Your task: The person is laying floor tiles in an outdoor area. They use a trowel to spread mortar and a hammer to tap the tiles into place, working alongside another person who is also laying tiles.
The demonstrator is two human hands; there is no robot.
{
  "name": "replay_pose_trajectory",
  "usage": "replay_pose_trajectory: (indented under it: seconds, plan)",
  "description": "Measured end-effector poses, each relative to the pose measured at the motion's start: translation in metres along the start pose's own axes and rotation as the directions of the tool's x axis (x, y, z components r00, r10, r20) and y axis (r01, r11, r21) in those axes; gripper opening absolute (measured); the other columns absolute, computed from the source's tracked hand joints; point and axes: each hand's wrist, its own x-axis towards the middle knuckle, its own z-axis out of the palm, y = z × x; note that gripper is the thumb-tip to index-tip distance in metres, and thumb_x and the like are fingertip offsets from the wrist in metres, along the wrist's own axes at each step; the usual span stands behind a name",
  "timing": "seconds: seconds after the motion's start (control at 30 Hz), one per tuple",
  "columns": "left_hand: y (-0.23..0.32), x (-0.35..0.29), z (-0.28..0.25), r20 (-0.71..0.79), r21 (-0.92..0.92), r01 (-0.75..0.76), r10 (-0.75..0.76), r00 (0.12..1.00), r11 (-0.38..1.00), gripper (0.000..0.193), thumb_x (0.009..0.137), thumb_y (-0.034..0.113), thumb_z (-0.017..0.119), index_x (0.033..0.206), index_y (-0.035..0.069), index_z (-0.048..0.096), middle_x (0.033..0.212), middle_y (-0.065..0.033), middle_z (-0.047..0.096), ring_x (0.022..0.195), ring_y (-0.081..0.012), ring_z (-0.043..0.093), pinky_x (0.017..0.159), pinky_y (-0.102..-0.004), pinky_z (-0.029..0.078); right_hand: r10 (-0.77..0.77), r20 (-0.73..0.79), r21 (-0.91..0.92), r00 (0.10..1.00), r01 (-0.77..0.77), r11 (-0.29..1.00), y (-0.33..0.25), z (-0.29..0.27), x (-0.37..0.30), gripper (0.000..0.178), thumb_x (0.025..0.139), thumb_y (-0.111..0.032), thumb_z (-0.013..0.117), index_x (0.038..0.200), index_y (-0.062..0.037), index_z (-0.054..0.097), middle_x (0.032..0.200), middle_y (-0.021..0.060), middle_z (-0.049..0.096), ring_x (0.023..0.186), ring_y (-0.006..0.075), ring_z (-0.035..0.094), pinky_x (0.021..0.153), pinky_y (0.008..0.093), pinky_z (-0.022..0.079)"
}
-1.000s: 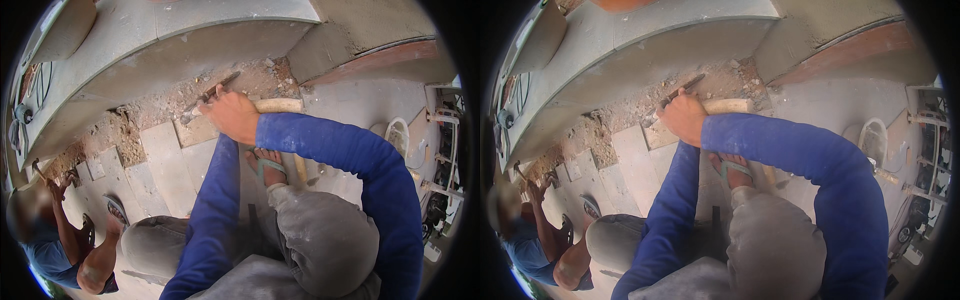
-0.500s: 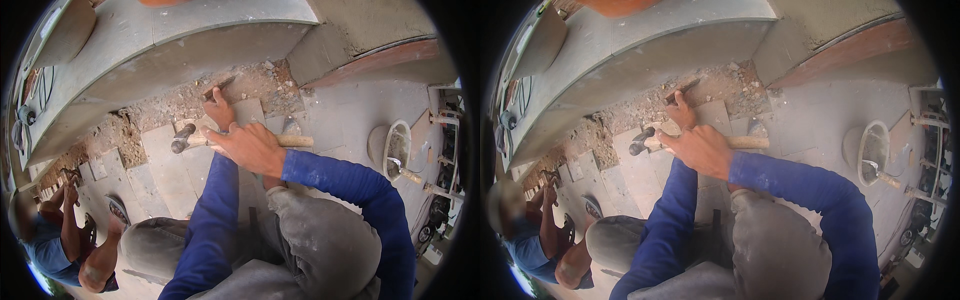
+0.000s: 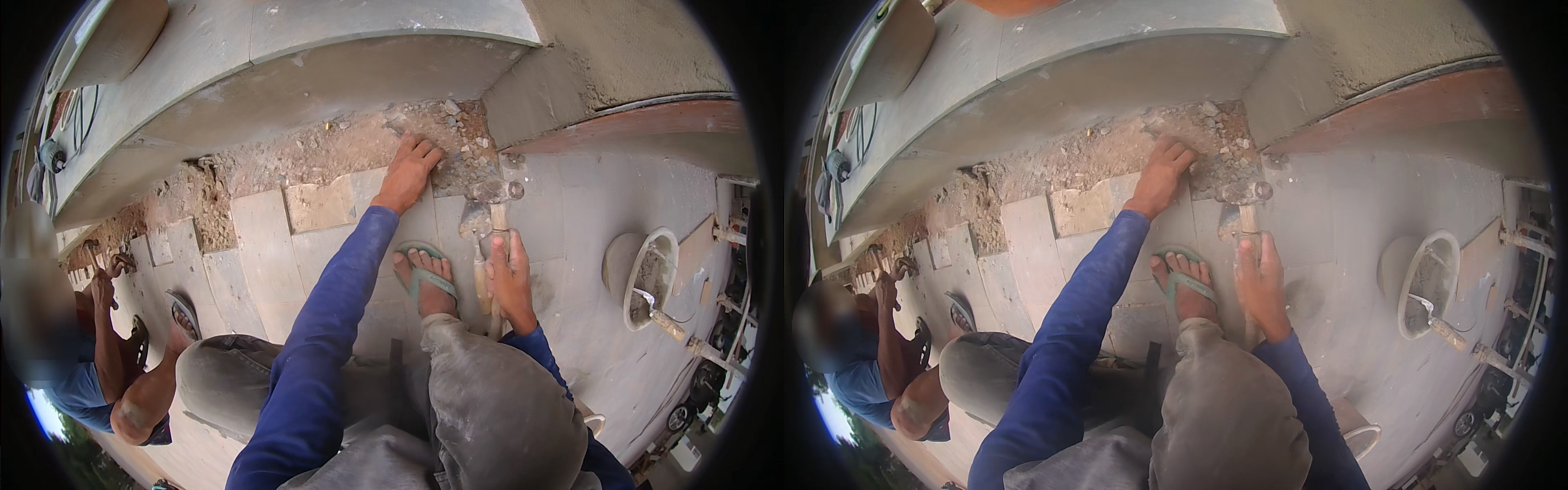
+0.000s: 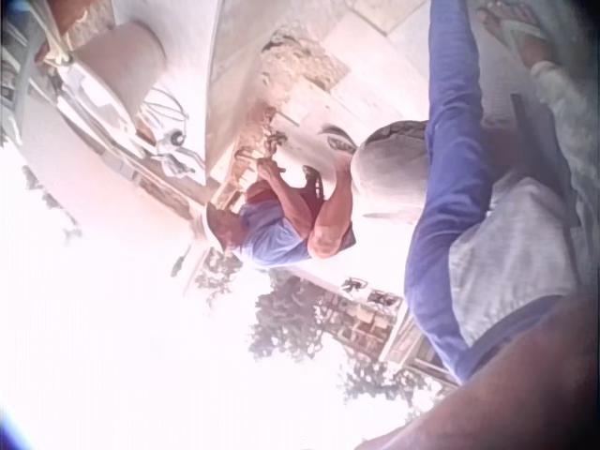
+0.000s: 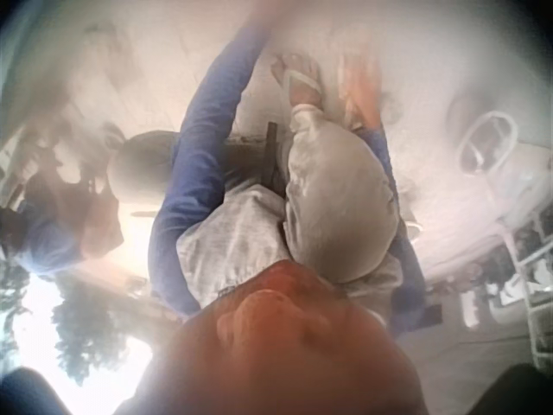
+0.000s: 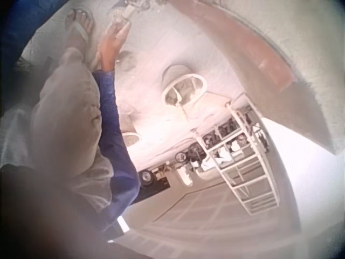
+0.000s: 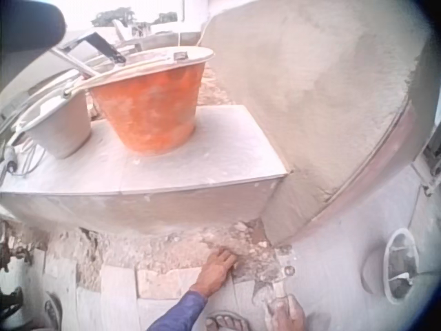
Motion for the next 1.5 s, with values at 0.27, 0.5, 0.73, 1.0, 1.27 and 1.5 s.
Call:
replay_pose_trajectory:
  seconds: [0.27,0.5,0.73,1.0,1.27,1.5]
  plan:
    - [-0.005,0.009,0.002,0.094,0.017,-0.073,0.071,0.993,0.997,0.028,0.088,0.009,0.053,0.114,0.009,0.063,0.118,-0.01,0.062,0.124,-0.0331,0.051,0.111,-0.0427,0.039,0.126,-0.037,0.273,0.991,-0.111,0.956,-0.004,0.011,0.015,0.036,0.107,-0.042,0.046,0.098,-0.0077,0.047,0.069,-0.0005,0.044,0.044,0.0056,0.041,0.036,0.0225,0.033]
    - [0.005,0.029,-0.01,0.159,0.031,0.016,-0.021,0.987,0.999,0.032,0.089,0.005,0.052,0.12,0.007,0.062,0.121,-0.0126,0.064,0.124,-0.0359,0.053,0.115,-0.0459,0.036,0.179,-0.07,0.359,0.981,-0.142,0.922,-0.011,0.022,0.028,0.037,0.107,-0.043,0.046,0.105,-0.0057,0.05,0.068,-0.0008,0.043,0.045,0.0059,0.041,0.037,0.0232,0.034]
    - [-0.004,0.053,-0.015,0.033,0.004,0.041,-0.041,0.999,0.999,0.037,0.082,-0.001,0.055,0.118,0.005,0.062,0.114,-0.0185,0.066,0.11,-0.0399,0.06,0.097,-0.0458,0.047,-0.058,-0.216,0.334,0.975,0.129,0.934,-0.049,0.045,0.051,0.04,0.106,-0.043,0.047,0.114,-0.0039,0.049,0.068,0.0,0.044,0.044,0.0061,0.041,0.038,0.0233,0.034]
    - [-0.008,0.079,-0.014,-0.02,-0.026,0.167,-0.167,0.986,0.986,0.031,0.083,0.0,0.054,0.113,0.003,0.064,0.102,-0.0216,0.069,0.098,-0.0416,0.065,0.089,-0.0489,0.05,-0.077,-0.177,0.011,0.981,0.081,0.997,-0.056,0.053,0.103,0.045,0.106,-0.044,0.046,0.12,-0.0005,0.045,0.067,0.0026,0.046,0.046,0.0098,0.047,0.039,0.0266,0.038]
    - [-0.01,0.085,-0.016,-0.019,0.0,0.191,-0.191,0.981,0.982,0.03,0.084,0.001,0.054,0.113,0.002,0.063,0.099,-0.0229,0.07,0.096,-0.0421,0.066,0.086,-0.0494,0.052,-0.105,-0.188,-0.08,0.976,0.091,0.993,-0.071,0.043,0.111,0.047,0.106,-0.044,0.047,0.121,0.0006,0.045,0.069,0.0068,0.053,0.051,0.0148,0.054,0.041,0.033,0.042]
    - [-0.021,0.076,-0.01,-0.024,-0.018,0.158,-0.158,0.987,0.987,0.032,0.085,0.0,0.054,0.116,0.002,0.063,0.104,-0.022,0.07,0.098,-0.0427,0.066,0.088,-0.0494,0.052,-0.19,-0.166,-0.231,0.968,0.149,0.961,-0.073,0.046,0.123,0.043,0.107,-0.042,0.045,0.117,-0.0002,0.045,0.074,0.0094,0.055,0.054,0.0167,0.055,0.045,0.0328,0.043]
